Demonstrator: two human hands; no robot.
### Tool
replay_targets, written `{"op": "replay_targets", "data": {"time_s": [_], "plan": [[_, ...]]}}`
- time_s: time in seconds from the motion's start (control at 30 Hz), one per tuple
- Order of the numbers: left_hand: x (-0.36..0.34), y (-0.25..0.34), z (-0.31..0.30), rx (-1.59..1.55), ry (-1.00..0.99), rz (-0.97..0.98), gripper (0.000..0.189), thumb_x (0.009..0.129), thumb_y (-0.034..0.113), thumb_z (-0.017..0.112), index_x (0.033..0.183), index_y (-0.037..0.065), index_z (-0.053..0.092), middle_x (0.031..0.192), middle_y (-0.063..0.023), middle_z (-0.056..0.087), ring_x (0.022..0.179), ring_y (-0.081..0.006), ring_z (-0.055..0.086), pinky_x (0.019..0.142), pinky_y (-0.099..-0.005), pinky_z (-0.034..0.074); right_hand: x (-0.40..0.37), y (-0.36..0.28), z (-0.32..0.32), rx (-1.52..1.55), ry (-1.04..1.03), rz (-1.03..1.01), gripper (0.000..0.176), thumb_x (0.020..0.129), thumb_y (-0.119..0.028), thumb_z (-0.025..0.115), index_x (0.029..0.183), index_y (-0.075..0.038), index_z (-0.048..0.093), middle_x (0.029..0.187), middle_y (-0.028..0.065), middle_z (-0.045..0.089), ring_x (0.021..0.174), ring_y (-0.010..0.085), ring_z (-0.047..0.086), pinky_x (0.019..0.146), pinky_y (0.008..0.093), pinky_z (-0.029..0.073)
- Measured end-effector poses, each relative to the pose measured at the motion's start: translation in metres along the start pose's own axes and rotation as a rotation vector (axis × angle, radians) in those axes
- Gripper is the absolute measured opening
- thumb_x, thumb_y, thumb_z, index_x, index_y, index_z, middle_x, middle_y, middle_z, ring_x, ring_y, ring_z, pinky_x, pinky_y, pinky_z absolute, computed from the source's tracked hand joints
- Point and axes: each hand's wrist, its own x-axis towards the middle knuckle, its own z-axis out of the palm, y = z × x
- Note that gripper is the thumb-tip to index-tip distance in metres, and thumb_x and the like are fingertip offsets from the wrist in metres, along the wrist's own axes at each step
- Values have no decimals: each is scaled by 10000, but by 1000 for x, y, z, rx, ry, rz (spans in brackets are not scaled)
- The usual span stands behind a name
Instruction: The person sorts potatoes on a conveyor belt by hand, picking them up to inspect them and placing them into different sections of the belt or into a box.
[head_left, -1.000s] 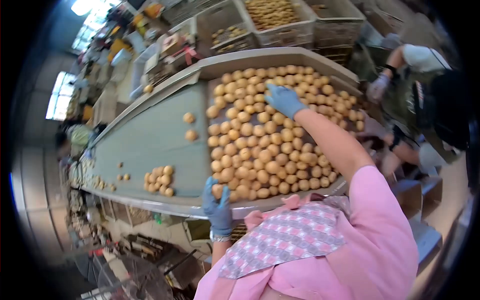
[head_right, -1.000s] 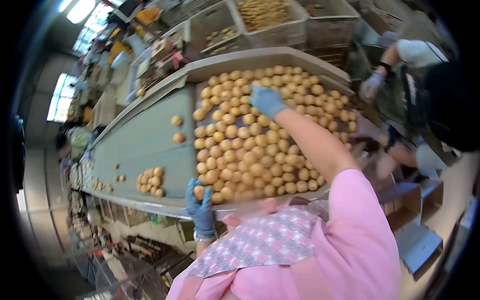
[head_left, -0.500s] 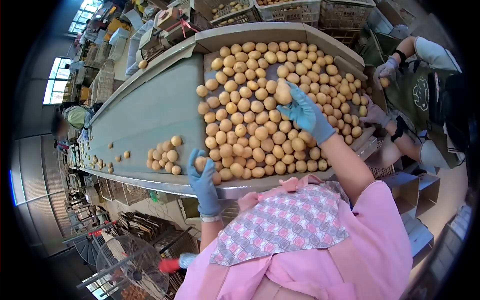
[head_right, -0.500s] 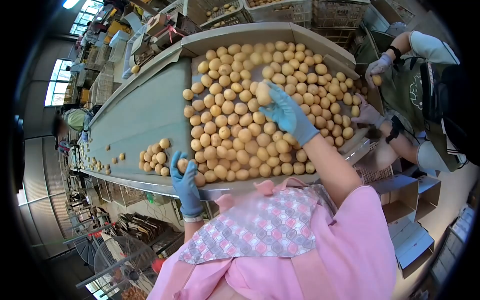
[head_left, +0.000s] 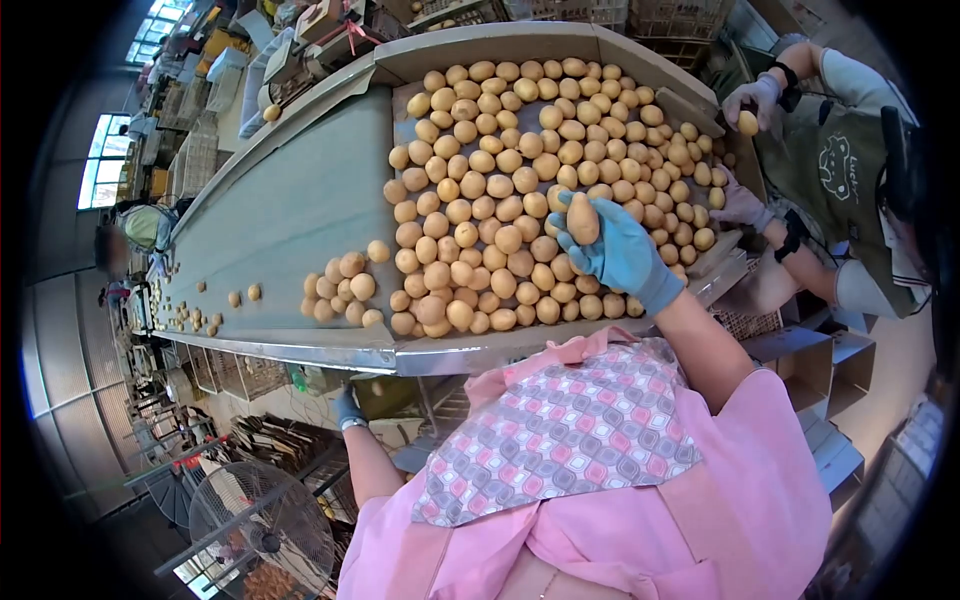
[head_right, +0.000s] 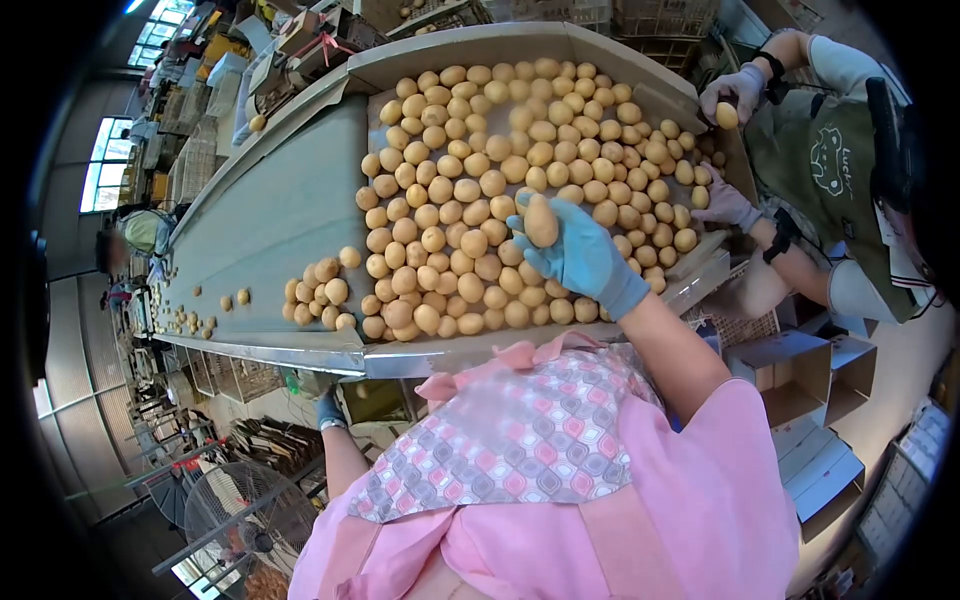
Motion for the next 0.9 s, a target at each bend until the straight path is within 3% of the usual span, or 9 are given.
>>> {"op": "replay_targets", "data": {"time_s": [0.07, 0.13, 0.23, 0.27, 0.33, 0.47, 0.6, 0.77, 0.9], "plan": [[-83, 97, 14, 186, 447, 428, 692, 987, 231, 687, 1553, -58, 412, 1478, -221, 525, 1325, -305, 529, 1145, -419, 427, -6, 1, 14, 67, 19, 88, 482, 1140, -320, 449, 1568, -99, 452, 1463, 78, 576, 1286, 242, 632, 977, 362, 618], [-162, 210, 44, 87, 527, 871, 600, 1019, 244, 674, 1500, -51, 472, 1376, -189, 603, 1214, -307, 609, 1019, -421, 526, -1, 9, 3, -135, 156, 68, 494, 1114, -321, 524, 1550, -95, 468, 1429, 70, 593, 1222, 209, 656, 938, 335, 619], [-238, 301, 100, 39, -238, 1037, 599, 995, 197, 671, 1526, -2, 481, 1513, -200, 530, 1351, -311, 531, 1160, -444, 411, -7, 16, -25, -236, 281, 91, 536, 1062, -358, 643, 1499, -80, 506, 1308, 65, 634, 1135, 156, 663, 865, 287, 606], [-273, 333, 120, 287, -465, 1212, 629, 964, 216, 702, 1528, 25, 503, 1555, -197, 506, 1416, -314, 492, 1218, -476, 358, -11, 15, -22, -344, 256, 100, 539, 1062, -371, 642, 1494, -77, 510, 1275, 55, 639, 1101, 143, 659, 843, 278, 599], [-315, 356, 151, 746, -696, 1501, 623, 945, 346, 739, 1518, 173, 566, 1636, -143, 444, 1546, -428, 317, 1271, -528, 231, -21, 17, -13, -541, 211, 103, 546, 1063, -398, 639, 1484, -71, 518, 1210, 35, 649, 1034, 116, 650, 799, 259, 586], [-263, 373, 214, 829, -858, 1653, 578, 937, 284, 701, 1497, 205, 586, 1602, -140, 461, 1466, -462, 394, 1221, -585, 286, -34, 26, -7, -544, 145, 219, 522, 1089, -435, 581, 1433, -43, 578, 1159, 21, 655, 932, 92, 615, 701, 237, 550], [-182, 434, 244, 794, -308, 1603, 472, 931, 181, 644, 1400, 228, 647, 1542, -188, 496, 1381, -439, 485, 1163, -561, 377, -45, 32, 18, -658, 231, 57, 516, 1098, -466, 545, 1409, -59, 603, 1167, 26, 659, 897, 92, 624, 698, 229, 551], [-230, 455, 254, 253, -642, 1215, 526, 1014, 226, 611, 1530, 178, 520, 1561, -179, 487, 1406, -368, 489, 1171, -504, 397, -41, 24, 0, -591, 270, -26, 591, 1091, -381, 584, 1563, -61, 430, 1370, 77, 592, 1138, 113, 609, 974, 291, 550], [-379, 409, 256, -567, -1385, 268, 583, 1066, 253, 581, 1595, 74, 414, 1586, -142, 478, 1396, -281, 521, 1133, -438, 472, -17, 16, 33, -993, 143, -162, 674, 1079, -340, 613, 1613, -18, 357, 1487, 131, 553, 1349, 208, 551, 1069, 337, 506]]}}
